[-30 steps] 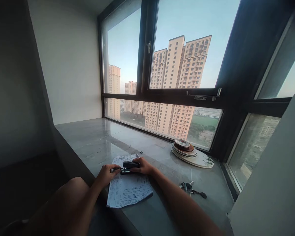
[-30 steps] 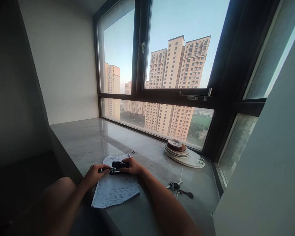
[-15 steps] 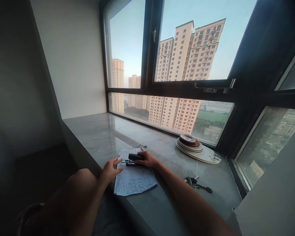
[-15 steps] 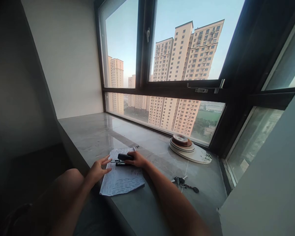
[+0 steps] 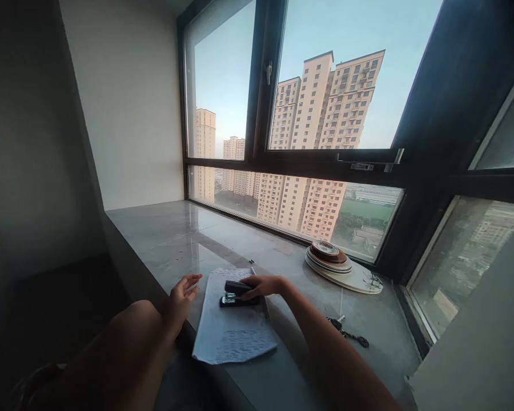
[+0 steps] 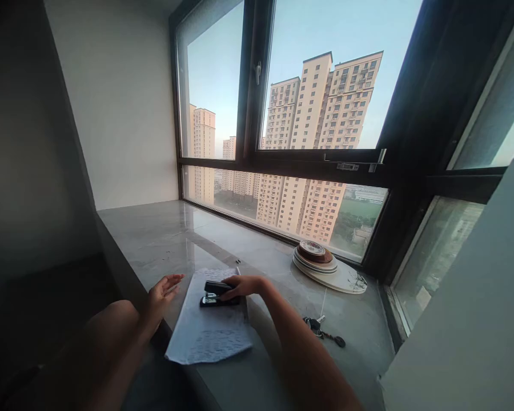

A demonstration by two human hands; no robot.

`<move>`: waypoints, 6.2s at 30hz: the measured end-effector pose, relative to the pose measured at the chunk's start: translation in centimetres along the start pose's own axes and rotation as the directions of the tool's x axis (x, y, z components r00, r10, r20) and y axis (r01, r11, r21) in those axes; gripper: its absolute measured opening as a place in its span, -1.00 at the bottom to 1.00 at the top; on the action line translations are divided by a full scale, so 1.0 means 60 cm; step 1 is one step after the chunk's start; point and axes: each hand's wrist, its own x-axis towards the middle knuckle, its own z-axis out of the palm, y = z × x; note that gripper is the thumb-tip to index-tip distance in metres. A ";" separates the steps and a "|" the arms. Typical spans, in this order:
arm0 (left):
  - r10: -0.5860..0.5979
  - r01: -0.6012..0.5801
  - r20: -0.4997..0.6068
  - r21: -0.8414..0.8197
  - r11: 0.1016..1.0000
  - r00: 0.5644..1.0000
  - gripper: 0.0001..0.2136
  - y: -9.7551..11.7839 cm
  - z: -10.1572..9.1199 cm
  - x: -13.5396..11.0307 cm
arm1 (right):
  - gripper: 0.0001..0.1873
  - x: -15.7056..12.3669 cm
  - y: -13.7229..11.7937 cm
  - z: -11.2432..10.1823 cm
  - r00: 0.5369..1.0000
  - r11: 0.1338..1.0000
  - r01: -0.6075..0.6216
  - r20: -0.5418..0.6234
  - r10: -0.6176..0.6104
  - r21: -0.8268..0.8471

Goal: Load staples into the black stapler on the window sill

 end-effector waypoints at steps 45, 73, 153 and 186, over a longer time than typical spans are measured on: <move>0.174 -0.166 -0.066 0.113 0.980 0.983 -0.75 0.017 0.015 -0.022 | -0.42 0.081 0.105 0.014 0.728 0.688 -0.578 -0.658 0.191 -0.439; -0.111 0.109 0.086 0.031 0.994 0.990 -0.55 0.009 0.079 -0.014 | -0.18 0.048 0.059 0.038 0.601 0.991 -0.126 -0.791 0.117 0.050; -0.013 0.058 0.110 -0.414 0.908 0.994 -0.66 0.117 0.074 -0.043 | -0.77 0.059 -0.133 0.107 0.668 0.757 0.420 -0.394 -0.631 -0.500; 0.109 -0.341 0.405 0.564 0.752 0.908 -0.57 -0.041 0.086 0.197 | -0.62 0.009 0.097 -0.014 0.654 0.979 -0.010 -0.742 -0.146 -0.202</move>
